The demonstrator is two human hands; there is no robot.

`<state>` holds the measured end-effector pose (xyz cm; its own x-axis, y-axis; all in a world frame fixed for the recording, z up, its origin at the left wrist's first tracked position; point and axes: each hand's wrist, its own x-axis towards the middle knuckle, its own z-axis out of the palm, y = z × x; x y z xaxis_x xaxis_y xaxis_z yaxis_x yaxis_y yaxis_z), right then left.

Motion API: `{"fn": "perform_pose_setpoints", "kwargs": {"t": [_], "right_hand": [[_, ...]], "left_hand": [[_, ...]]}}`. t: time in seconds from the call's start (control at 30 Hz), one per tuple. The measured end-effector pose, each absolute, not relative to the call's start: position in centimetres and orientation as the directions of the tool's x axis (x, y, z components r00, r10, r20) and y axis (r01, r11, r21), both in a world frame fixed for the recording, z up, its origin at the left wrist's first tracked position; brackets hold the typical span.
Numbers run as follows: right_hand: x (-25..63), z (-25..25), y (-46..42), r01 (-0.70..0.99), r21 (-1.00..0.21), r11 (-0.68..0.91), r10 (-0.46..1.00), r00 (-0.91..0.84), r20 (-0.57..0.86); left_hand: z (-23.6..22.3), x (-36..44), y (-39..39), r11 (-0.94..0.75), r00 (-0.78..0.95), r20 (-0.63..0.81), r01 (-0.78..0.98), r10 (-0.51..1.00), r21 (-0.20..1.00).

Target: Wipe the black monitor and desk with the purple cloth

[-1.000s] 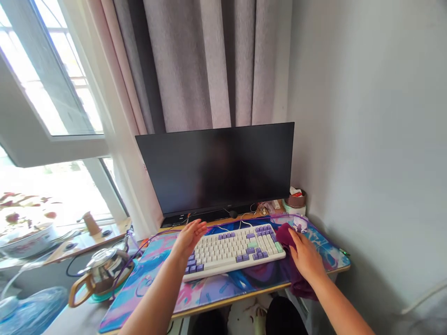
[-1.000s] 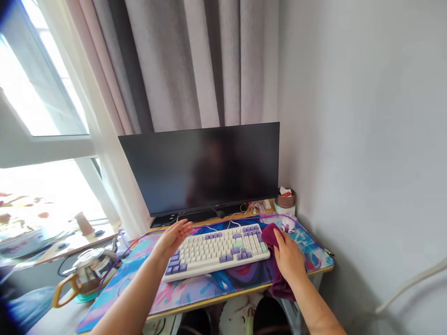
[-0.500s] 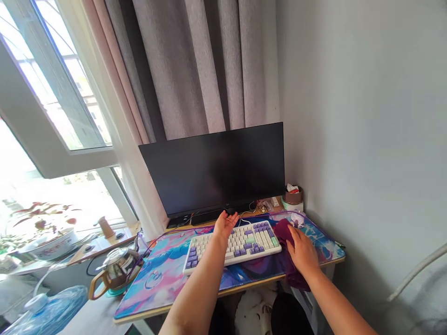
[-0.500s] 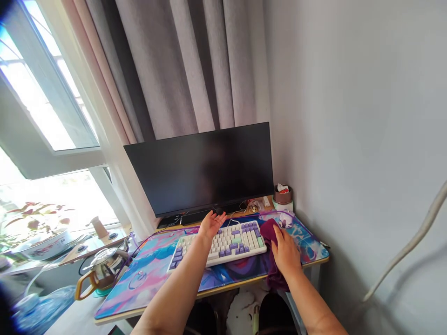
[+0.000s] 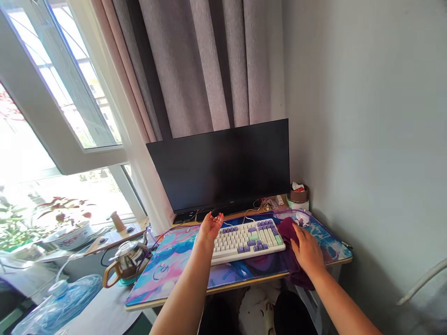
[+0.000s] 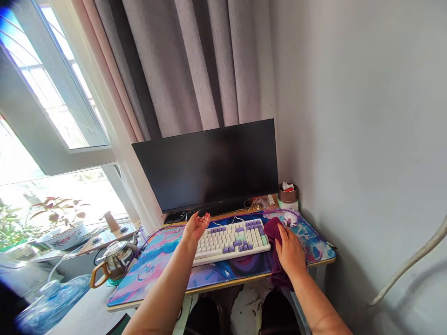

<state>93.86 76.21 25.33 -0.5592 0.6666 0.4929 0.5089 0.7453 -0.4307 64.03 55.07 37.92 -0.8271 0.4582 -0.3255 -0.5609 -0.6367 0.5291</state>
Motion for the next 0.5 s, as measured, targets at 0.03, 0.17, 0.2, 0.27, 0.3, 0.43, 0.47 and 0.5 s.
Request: {"fn": "perform_pose_setpoints", "kwargs": {"t": [0.03, 0.17, 0.2, 0.27, 0.3, 0.43, 0.47, 0.5], "right_hand": [[93.9, 25.3, 76.2, 0.509, -0.434, 0.743, 0.669, -0.556, 0.494], [93.8, 25.3, 76.2, 0.494, -0.451, 0.744, 0.668, -0.553, 0.498], [93.8, 25.3, 76.2, 0.493, -0.452, 0.743, 0.669, -0.552, 0.497], [93.8, 25.2, 76.3, 0.498, -0.455, 0.738, 0.674, -0.549, 0.494], [93.7, 25.1, 76.3, 0.498, -0.456, 0.738, 0.675, -0.548, 0.495], [93.6, 24.6, 76.7, 0.486, -0.450, 0.749, 0.662, -0.551, 0.508], [93.5, 24.5, 76.7, 0.489, -0.446, 0.750, 0.662, -0.546, 0.514], [93.5, 24.5, 76.7, 0.493, -0.441, 0.750, 0.661, -0.538, 0.523]], "left_hand": [[38.1, 63.8, 54.5, -0.643, -0.835, -0.322, -0.550, 0.447, 0.533], [38.7, 62.9, 52.5, -0.653, -0.854, -0.308, -0.519, 0.419, 0.551], [38.8, 62.7, 52.0, -0.652, -0.857, -0.304, -0.515, 0.417, 0.556], [39.0, 62.4, 51.2, -0.651, -0.861, -0.298, -0.507, 0.411, 0.565], [39.0, 62.3, 50.9, -0.649, -0.863, -0.296, -0.504, 0.410, 0.570], [38.7, 62.3, 50.4, -0.636, -0.861, -0.295, -0.506, 0.415, 0.582], [38.6, 62.3, 50.4, -0.634, -0.859, -0.293, -0.509, 0.421, 0.582], [38.5, 62.3, 50.4, -0.630, -0.856, -0.291, -0.513, 0.427, 0.583]]}}
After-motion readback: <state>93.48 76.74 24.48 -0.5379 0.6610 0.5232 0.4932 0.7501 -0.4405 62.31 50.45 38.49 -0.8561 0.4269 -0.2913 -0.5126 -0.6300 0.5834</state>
